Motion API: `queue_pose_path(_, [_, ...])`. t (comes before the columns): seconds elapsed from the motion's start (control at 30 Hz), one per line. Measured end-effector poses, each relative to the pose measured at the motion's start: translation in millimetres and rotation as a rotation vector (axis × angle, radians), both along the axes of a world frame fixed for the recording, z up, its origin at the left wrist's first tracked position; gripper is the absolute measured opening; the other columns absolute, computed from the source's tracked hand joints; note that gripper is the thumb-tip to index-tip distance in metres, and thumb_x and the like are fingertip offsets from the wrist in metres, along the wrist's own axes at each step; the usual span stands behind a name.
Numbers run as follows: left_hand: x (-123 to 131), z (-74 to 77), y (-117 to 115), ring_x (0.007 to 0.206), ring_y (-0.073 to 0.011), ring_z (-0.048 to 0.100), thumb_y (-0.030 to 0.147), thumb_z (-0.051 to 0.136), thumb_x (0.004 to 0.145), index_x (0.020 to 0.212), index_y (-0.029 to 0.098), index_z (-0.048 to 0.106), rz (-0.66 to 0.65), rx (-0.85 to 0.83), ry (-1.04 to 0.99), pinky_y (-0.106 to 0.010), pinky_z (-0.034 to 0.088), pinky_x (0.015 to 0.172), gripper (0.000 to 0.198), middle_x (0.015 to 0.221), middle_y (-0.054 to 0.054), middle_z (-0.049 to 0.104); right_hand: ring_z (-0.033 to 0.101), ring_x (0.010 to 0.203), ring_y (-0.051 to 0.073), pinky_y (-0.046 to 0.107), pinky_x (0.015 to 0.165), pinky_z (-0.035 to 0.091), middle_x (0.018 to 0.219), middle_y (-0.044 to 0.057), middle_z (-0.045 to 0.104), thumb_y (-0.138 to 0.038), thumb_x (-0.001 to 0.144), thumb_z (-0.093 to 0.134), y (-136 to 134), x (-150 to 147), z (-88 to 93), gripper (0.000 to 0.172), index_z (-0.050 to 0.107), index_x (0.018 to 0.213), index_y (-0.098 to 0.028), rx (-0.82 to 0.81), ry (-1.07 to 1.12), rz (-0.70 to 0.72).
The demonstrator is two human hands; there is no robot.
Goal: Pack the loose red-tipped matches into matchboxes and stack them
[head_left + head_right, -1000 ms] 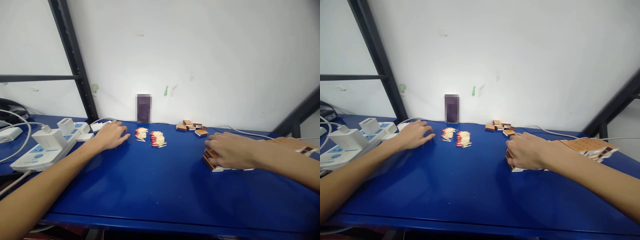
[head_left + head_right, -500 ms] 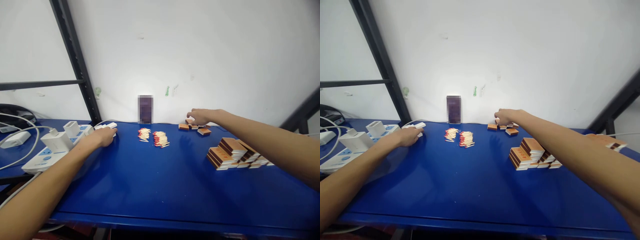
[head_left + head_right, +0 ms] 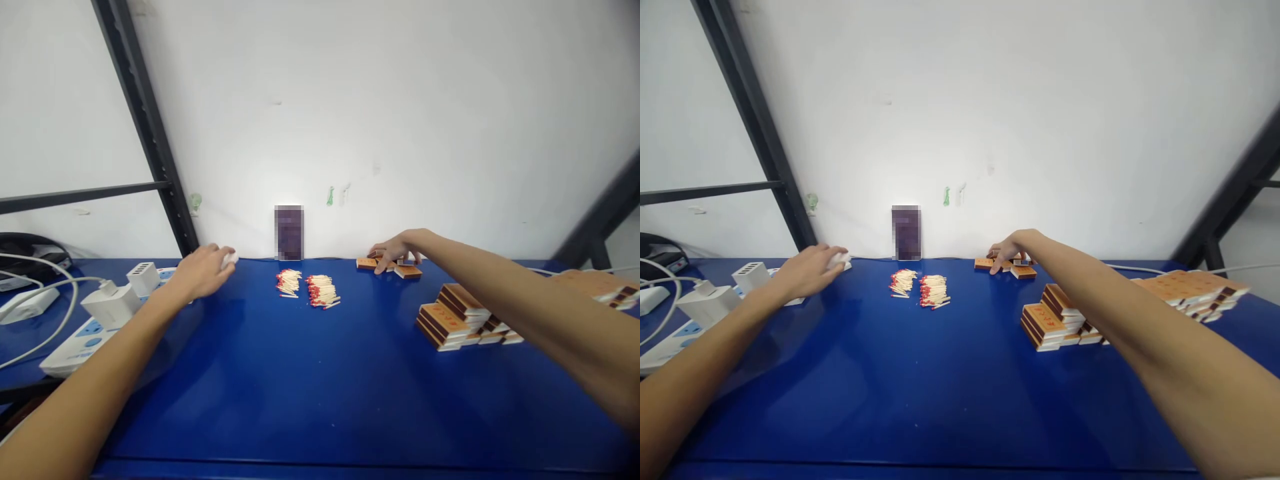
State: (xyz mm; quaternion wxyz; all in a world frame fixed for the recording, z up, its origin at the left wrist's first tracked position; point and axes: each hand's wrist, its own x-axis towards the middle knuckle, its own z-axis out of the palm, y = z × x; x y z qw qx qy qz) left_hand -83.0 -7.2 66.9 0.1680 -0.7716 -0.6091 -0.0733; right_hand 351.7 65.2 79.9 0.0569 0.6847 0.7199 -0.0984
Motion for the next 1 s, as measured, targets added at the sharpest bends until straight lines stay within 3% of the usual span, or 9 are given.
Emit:
queue_pose_path(0.1, [-9.3, 4.7, 6.7, 0.108, -0.0299, 0.058, 0.041, 0.024, 0.093, 0.119, 0.015, 0.060, 0.031, 0.098, -0.246, -0.038, 0.043, 0.093, 0.052, 0.109, -0.013, 0.066, 0.063, 0.085, 0.033, 0.042, 0.057, 0.052, 0.123, 0.019, 0.059, -0.055, 0.051, 0.081, -1.2, -8.0, -4.7, 0.092, 0.051, 0.133, -0.028, -0.182, 0.015, -0.016])
queue_pose_path(0.2, [-17.4, 6.9, 10.9, 0.098, -0.0283, 0.060, 0.040, 0.020, 0.093, 0.104, 0.014, 0.065, 0.112, 0.120, -0.413, -0.034, 0.045, 0.083, 0.054, 0.102, -0.013, 0.068, 0.062, 0.090, 0.035, 0.042, 0.058, 0.053, 0.127, 0.021, 0.055, -0.057, 0.063, 0.074, -10.1, -23.0, -8.9, 0.090, 0.040, 0.141, -0.029, -0.236, 0.017, 0.009])
queue_pose_path(0.3, [-24.2, 3.5, 16.6, 0.094, -0.0297, 0.060, 0.039, 0.016, 0.093, 0.093, 0.014, 0.067, 0.145, 0.079, -0.400, -0.036, 0.045, 0.077, 0.056, 0.099, -0.014, 0.068, 0.063, 0.092, 0.034, 0.043, 0.062, 0.054, 0.124, 0.020, 0.058, -0.053, 0.073, 0.067, -24.8, -40.2, -10.6, 0.081, 0.036, 0.143, -0.028, -0.219, -0.007, 0.068])
queue_pose_path(0.43, [-30.1, -10.9, 27.3, 0.106, -0.0290, 0.057, 0.038, 0.022, 0.091, 0.084, 0.014, 0.067, 0.027, -0.056, -0.318, -0.034, 0.044, 0.088, 0.052, 0.105, -0.014, 0.068, 0.058, 0.107, 0.039, 0.051, 0.077, 0.050, 0.127, 0.020, 0.057, -0.048, 0.074, 0.067, -38.9, -59.3, -5.3, 0.082, 0.034, 0.145, -0.023, -0.115, -0.100, 0.141])
queue_pose_path(0.53, [-30.2, -23.1, 31.2, 0.115, -0.0266, 0.055, 0.039, 0.023, 0.090, 0.092, 0.015, 0.068, -0.062, -0.157, -0.287, -0.032, 0.042, 0.096, 0.051, 0.118, -0.011, 0.065, 0.052, 0.116, 0.042, 0.054, 0.085, 0.045, 0.133, 0.019, 0.053, -0.047, 0.076, 0.066, -46.1, -73.7, 2.0, 0.080, 0.035, 0.145, -0.022, -0.012, -0.144, 0.202])
queue_pose_path(0.63, [-26.6, -28.1, 28.8, 0.117, -0.0266, 0.054, 0.043, 0.023, 0.090, 0.103, 0.015, 0.066, -0.098, -0.226, -0.271, -0.033, 0.041, 0.100, 0.053, 0.124, -0.009, 0.063, 0.056, 0.114, 0.035, 0.046, 0.087, 0.046, 0.135, 0.015, 0.051, -0.040, 0.083, 0.059, -61.3, -89.6, 6.9, 0.061, 0.042, 0.140, -0.026, 0.042, -0.128, 0.298])
queue_pose_path(0.77, [-21.5, -16.7, 20.1, 0.118, -0.0256, 0.054, 0.042, 0.023, 0.089, 0.110, 0.017, 0.064, -0.125, -0.296, -0.258, -0.034, 0.039, 0.102, 0.052, 0.127, -0.008, 0.062, 0.062, 0.102, 0.029, 0.042, 0.082, 0.047, 0.124, 0.014, 0.056, -0.030, 0.093, 0.042, -97.1, -106.6, 2.4, 0.043, 0.046, 0.135, -0.024, 0.196, -0.070, 0.408])
queue_pose_path(0.87, [-24.0, 0.9, 13.1, 0.109, -0.0252, 0.057, 0.039, 0.021, 0.089, 0.098, 0.018, 0.066, -0.171, -0.347, -0.293, -0.035, 0.041, 0.098, 0.050, 0.115, -0.007, 0.066, 0.063, 0.093, 0.028, 0.040, 0.075, 0.047, 0.118, 0.015, 0.058, -0.026, 0.093, 0.039, -124.4, -112.7, -11.2, 0.039, 0.049, 0.131, -0.022, 0.401, -0.010, 0.475])
queue_pose_path(1.0, [-37.2, 18.4, 5.3, 0.091, -0.0267, 0.061, 0.038, 0.021, 0.089, 0.081, 0.019, 0.065, -0.051, -0.235, -0.418, -0.035, 0.046, 0.080, 0.049, 0.094, -0.008, 0.069, 0.058, 0.100, 0.026, 0.040, 0.081, 0.044, 0.119, 0.013, 0.058, -0.025, 0.095, 0.040, -147.1, -113.4, -36.2, 0.030, 0.054, 0.121, -0.021, 0.513, 0.112, 0.670])
